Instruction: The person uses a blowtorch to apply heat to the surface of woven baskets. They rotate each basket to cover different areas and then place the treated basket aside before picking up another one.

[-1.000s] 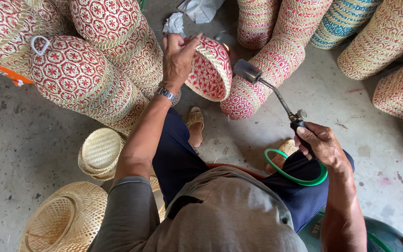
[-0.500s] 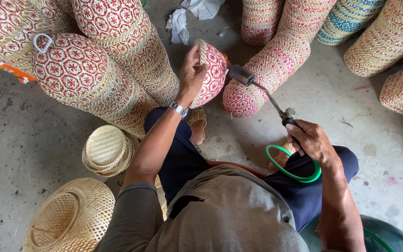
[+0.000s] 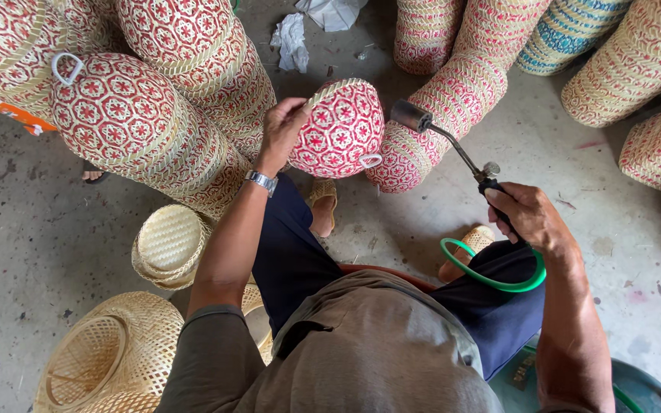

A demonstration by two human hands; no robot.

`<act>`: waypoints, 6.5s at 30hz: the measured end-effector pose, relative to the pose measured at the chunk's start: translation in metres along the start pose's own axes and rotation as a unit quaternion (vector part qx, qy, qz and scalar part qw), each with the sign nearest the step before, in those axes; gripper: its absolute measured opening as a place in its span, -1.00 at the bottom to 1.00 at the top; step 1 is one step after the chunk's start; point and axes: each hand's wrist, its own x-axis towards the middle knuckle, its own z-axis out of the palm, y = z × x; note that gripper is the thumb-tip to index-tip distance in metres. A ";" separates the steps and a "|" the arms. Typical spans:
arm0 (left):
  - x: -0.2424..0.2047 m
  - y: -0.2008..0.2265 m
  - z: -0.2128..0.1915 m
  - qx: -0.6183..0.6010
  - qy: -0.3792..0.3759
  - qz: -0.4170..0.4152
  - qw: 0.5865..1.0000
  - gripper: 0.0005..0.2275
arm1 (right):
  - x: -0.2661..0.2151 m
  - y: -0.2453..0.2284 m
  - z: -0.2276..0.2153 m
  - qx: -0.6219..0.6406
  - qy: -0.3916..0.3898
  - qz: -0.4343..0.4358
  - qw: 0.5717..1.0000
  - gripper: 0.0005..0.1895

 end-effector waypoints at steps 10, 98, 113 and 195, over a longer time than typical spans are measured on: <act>0.006 -0.039 -0.045 -0.267 0.060 0.005 0.962 -0.84 | -0.010 0.001 -0.010 -0.006 0.008 -0.030 0.999 -0.57; 0.009 -0.096 0.022 -0.455 0.362 -0.116 0.805 -0.68 | 0.028 -0.001 -0.009 0.062 0.088 -0.072 0.992 -0.60; 0.137 -0.322 0.061 -0.466 0.424 -0.151 0.762 -0.63 | 0.138 0.020 0.012 0.122 0.106 -0.004 0.987 -0.64; -0.109 -0.182 0.230 0.184 -0.104 -0.179 0.961 -0.80 | 0.125 0.077 0.010 0.031 0.143 0.090 0.985 -0.69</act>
